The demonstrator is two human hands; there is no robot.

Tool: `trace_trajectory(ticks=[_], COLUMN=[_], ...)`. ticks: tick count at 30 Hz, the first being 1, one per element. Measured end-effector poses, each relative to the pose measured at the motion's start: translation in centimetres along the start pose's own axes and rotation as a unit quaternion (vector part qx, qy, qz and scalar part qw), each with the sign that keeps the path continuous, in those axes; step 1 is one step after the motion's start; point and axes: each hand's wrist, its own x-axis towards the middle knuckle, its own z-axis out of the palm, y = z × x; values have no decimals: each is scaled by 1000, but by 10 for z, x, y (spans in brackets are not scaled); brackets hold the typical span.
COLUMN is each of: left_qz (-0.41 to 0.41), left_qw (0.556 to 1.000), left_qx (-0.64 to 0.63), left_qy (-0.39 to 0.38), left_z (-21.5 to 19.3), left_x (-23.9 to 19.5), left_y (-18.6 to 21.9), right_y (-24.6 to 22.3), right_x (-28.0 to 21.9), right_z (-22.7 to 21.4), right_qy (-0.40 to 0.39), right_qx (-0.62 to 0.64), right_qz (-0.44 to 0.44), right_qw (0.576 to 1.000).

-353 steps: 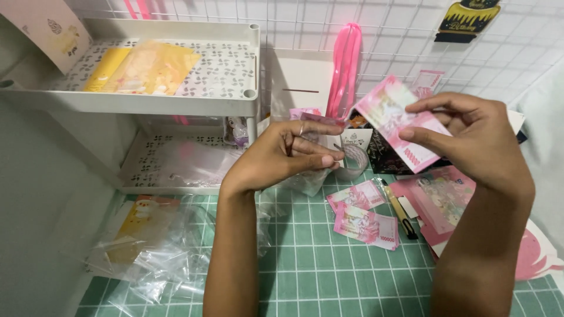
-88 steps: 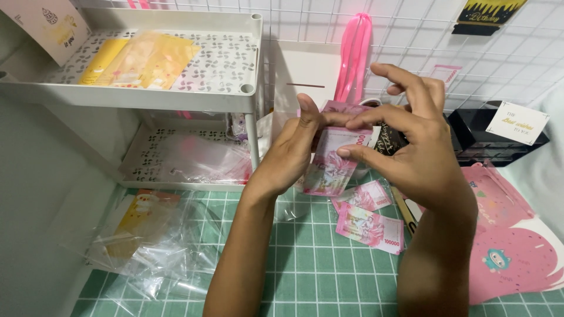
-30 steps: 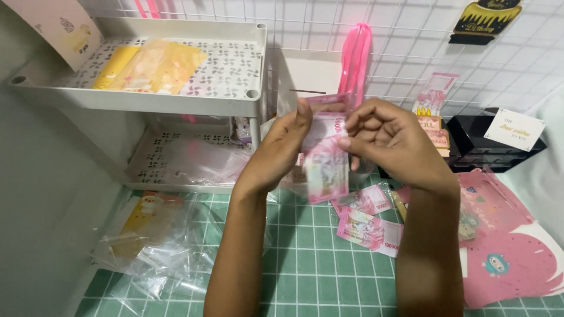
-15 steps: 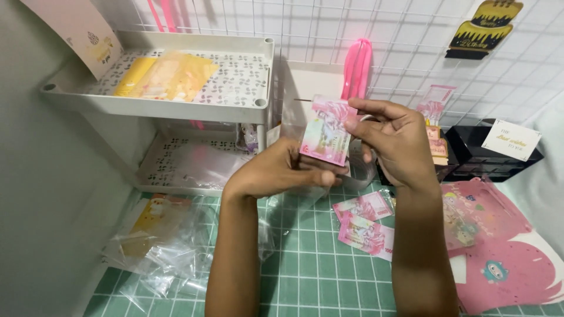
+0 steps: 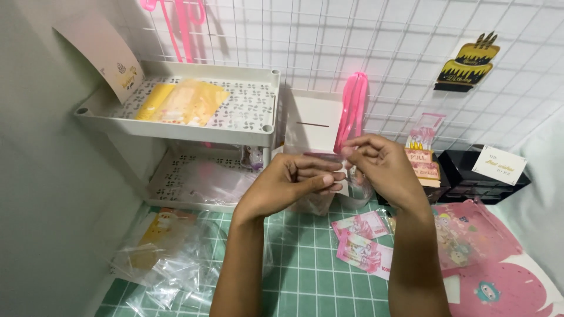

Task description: Folding Indonesian Rupiah banknotes and inserting them into small decorative plastic sleeves.

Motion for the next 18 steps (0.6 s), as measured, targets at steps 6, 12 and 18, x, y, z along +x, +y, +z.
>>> trace_trajectory(ticks=[6,12,18], left_qz=[-21,-29,-29], left_qw=[999,999,999], left_qx=[-10,-19,3], left_qy=[30,29,43], left_z=[0,2,0], left_x=[1,5,3], left_y=[-2,-6,-5], right_y=[-11,-31,-27], right_x=[-13,-22,-24], right_z=[-10,13,20], right_qy=[1,-20,-16], right_qx=[-43,-268,-365], right_qz=[-114,-283,-318], right_qw=[993,921,875])
